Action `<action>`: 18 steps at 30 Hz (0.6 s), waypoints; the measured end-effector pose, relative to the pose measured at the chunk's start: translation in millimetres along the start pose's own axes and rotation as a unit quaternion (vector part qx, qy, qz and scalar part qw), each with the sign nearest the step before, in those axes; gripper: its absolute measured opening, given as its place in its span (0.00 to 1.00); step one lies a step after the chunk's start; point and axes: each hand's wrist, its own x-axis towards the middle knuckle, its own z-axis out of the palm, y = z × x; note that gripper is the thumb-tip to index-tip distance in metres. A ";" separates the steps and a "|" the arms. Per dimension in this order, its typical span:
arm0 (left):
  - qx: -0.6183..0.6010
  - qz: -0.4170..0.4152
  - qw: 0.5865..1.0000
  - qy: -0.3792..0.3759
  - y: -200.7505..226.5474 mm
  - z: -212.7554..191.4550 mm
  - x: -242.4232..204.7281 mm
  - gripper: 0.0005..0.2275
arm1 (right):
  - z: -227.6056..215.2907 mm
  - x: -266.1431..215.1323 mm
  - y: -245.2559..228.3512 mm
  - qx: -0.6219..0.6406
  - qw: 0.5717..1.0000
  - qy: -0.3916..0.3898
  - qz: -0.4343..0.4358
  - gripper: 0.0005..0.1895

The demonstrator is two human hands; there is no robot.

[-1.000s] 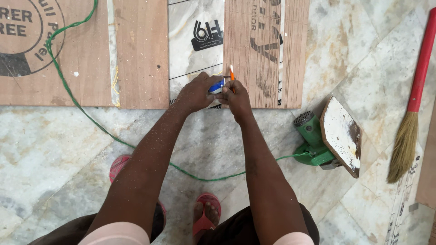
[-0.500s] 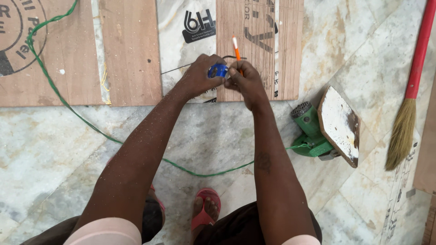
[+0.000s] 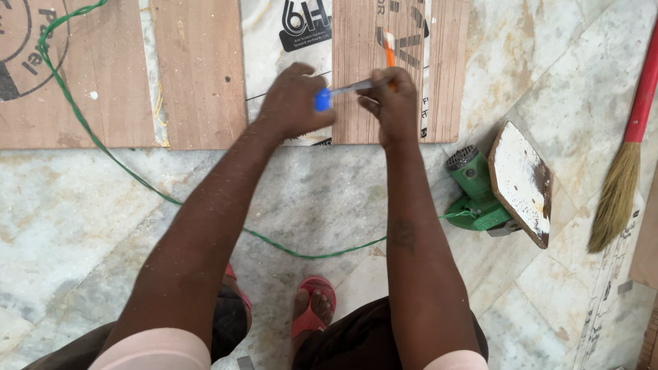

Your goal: The person uses a green circular saw to cut a long plank of plywood on the floor. They measure and mark the wood with a tape measure and pencil before making a second cut. The person wears pink flip-flops and operates the saw with both hands.

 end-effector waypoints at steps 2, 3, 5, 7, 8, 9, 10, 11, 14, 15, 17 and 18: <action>-0.067 -0.084 0.993 -0.055 -23.9 -0.1 -6.6 0.15 | -15.4 4.1 2.2 0.029 0.999 0.044 0.000 0.11; -0.063 -0.086 0.994 -0.027 -34.6 1.0 -11.2 0.13 | -18.6 4.6 9.8 0.012 0.998 0.054 0.011 0.11; -0.054 -0.089 0.994 0.030 -50.7 5.9 -18.5 0.08 | -22.7 5.8 27.7 -0.022 0.997 0.073 0.034 0.12; -0.018 -0.081 0.996 0.030 -54.7 16.3 -20.3 0.07 | -21.1 4.5 48.1 -0.029 0.995 0.082 0.042 0.12; 0.001 -0.077 0.997 0.030 -56.9 18.3 -20.5 0.06 | -20.2 4.9 56.4 -0.031 0.995 0.085 0.045 0.12; 0.008 -0.082 0.996 0.025 -57.2 20.4 -20.3 0.05 | -20.8 6.3 62.8 -0.043 0.994 0.093 0.045 0.12; 0.014 -0.086 0.996 0.019 -54.3 24.6 -18.3 0.05 | -21.8 8.1 68.3 -0.054 0.993 0.100 0.044 0.12; 0.018 -0.091 0.996 0.012 -50.9 28.9 -17.2 0.05 | -23.2 8.7 74.2 -0.067 0.991 0.109 0.046 0.11; 0.003 -0.099 0.993 0.065 -49.8 37.8 -11.3 0.05 | -25.4 13.4 91.2 -0.154 0.981 0.118 -0.017 0.12; 0.029 -0.080 0.993 0.078 -50.8 42.5 -8.4 0.04 | -27.4 13.1 96.0 -0.189 0.973 0.132 -0.015 0.11; 0.083 -0.042 0.990 0.106 -55.5 50.6 -1.5 0.02 | -27.9 12.3 105.7 -0.257 0.954 0.155 -0.011 0.10; 0.078 -0.044 0.989 0.117 -56.8 54.8 -0.2 0.02 | -29.1 13.0 109.3 -0.276 0.948 0.158 -0.035 0.10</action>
